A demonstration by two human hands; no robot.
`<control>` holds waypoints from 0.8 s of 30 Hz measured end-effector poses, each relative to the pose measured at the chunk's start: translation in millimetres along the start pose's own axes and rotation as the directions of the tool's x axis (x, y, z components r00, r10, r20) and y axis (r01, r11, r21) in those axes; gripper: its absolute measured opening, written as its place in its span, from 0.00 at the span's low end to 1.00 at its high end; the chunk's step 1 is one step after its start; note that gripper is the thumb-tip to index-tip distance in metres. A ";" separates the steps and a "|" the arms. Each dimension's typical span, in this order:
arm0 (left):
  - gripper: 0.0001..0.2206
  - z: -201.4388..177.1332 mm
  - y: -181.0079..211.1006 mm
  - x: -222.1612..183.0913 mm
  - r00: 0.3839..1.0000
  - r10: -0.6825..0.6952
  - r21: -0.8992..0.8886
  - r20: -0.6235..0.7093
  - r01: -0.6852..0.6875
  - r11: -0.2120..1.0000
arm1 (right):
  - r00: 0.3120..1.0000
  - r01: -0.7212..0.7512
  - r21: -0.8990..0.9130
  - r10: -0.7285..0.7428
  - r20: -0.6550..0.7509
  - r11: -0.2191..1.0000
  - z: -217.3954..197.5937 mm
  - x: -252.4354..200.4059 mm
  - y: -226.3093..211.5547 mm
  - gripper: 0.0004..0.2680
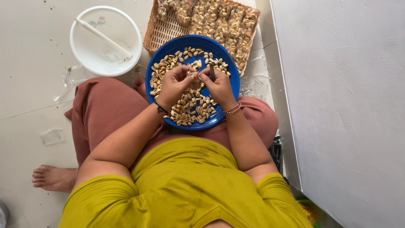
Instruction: Peeling and sorting nuts from a bowl while sitting on the floor
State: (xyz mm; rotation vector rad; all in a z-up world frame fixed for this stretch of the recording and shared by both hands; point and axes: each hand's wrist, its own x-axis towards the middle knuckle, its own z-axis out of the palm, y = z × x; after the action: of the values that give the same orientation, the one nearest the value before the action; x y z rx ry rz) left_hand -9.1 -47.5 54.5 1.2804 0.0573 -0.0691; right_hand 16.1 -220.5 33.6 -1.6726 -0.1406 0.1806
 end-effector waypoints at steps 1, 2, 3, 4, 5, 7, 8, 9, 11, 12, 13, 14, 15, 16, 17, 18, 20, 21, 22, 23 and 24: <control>0.08 0.1 -0.9 0.8 1.000 -0.002 -0.001 0.001 0.002 1.000 | 1.000 -0.002 -0.001 0.002 -0.001 1.000 -0.7 0.2 0.1 0.02; 0.08 0.0 -1.9 1.6 1.000 -0.006 -0.014 0.003 0.006 1.000 | 1.000 0.008 -0.022 -0.008 -0.009 1.000 -1.2 0.3 0.3 0.02; 0.09 -0.8 -2.3 3.1 1.000 -0.007 -0.026 0.004 0.008 1.000 | 1.000 0.020 -0.043 -0.021 -0.016 0.999 -1.1 1.6 0.2 0.02; 0.09 2.3 2.8 0.8 1.000 -0.007 -0.025 0.004 0.007 1.000 | 1.000 0.021 -0.043 -0.022 -0.016 0.999 -2.0 1.4 -1.1 0.02; 0.10 5.3 7.9 -1.7 1.000 -0.019 -0.033 -0.001 0.019 0.999 | 0.999 0.030 -0.040 -0.031 -0.023 0.999 -2.7 1.4 -2.4 0.02; 0.12 5.6 9.7 -3.1 0.999 -0.031 -0.040 -0.007 0.031 0.999 | 0.999 0.039 -0.038 -0.040 -0.029 0.999 -2.9 1.4 -2.2 0.02; 0.10 3.2 6.3 -1.9 0.999 -0.031 -0.017 -0.020 0.031 0.999 | 0.998 0.053 -0.058 -0.054 -0.022 0.997 -2.6 1.5 -0.6 0.02; 0.09 1.5 2.7 0.1 0.999 -0.031 0.005 -0.032 0.031 0.999 | 0.998 0.067 -0.080 -0.068 -0.015 0.995 -3.2 2.0 0.9 0.03; 0.10 0.2 -0.3 0.0 0.999 -0.040 -0.005 -0.035 0.040 0.999 | 0.998 0.062 -0.068 -0.063 -0.014 0.996 -3.2 1.6 -2.4 0.02; 0.12 -0.6 -1.7 -0.1 0.998 -0.049 -0.015 -0.037 0.049 0.999 | 0.998 0.057 -0.054 -0.057 -0.014 0.997 -3.0 1.3 -4.0 0.02; 0.12 -3.8 -7.3 1.7 0.998 -0.048 -0.015 -0.037 0.048 0.999 | 0.998 0.058 -0.055 -0.058 -0.013 0.997 -3.0 1.4 -4.3 0.02; 0.14 -7.1 -12.9 3.5 0.999 -0.042 -0.013 -0.034 0.042 0.999 | 0.998 0.056 -0.052 -0.057 -0.012 0.997 -3.1 1.6 -4.7 0.02; 0.17 -10.3 -18.3 5.2 0.999 -0.037 -0.009 -0.030 0.036 0.999 | 0.998 0.054 -0.047 -0.055 -0.012 0.997 -3.1 1.5 -5.0 0.02; 0.17 -11.1 -19.9 4.9 0.999 -0.036 -0.009 -0.029 0.036 0.999 | 0.998 0.054 -0.047 -0.055 -0.013 0.997 -2.9 1.3 -3.6 0.02; 0.14 -11.7 -21.7 5.2 0.999 -0.040 -0.021 -0.033 0.039 0.999 | 0.998 0.058 -0.044 -0.059 -0.016 0.997 -2.9 1.7 -2.3 0.02; 0.11 -12.5 -23.4 5.5 0.998 -0.044 -0.033 -0.038 0.043 0.999 | 0.998 0.061 -0.041 -0.062 -0.019 0.997 -2.9 2.1 -1.0 0.02; 0.09 -12.5 -21.5 6.4 0.998 -0.036 -0.023 -0.047 0.035 0.999 | 0.998 0.058 -0.036 -0.059 -0.021 0.998 -3.0 2.3 -0.6 0.02; 0.07 -12.7 -20.6 6.7 0.998 -0.027 -0.013 -0.059 0.026 1.000 | 0.998 0.055 -0.030 -0.056 -0.020 0.998 -2.7 2.7 -0.3 0.02; 0.07 -12.6 -21.0 6.5 0.998 -0.026 -0.013 -0.060 0.026 1.000 | 0.998 0.056 -0.031 -0.056 -0.019 0.998 -1.2 2.1 -4.3 0.02; 0.06 -12.4 -21.3 5.8 0.998 -0.003 0.030 -0.067 0.005 1.000 | 0.997 0.081 -0.004 -0.081 -0.003 0.997 0.4 1.1 -8.4 0.02; 0.05 -12.2 -21.7 5.2 0.997 0.021 0.074 -0.072 -0.015 0.997 | 0.994 0.107 0.023 -0.107 0.012 0.994 2.0 0.2 -12.4 0.03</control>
State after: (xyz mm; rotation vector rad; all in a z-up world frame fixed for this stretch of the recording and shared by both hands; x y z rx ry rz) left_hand -5.7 -42.0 29.9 1.3563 0.1065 -0.0091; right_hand 16.1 -217.1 45.7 -1.6377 -0.2365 0.1120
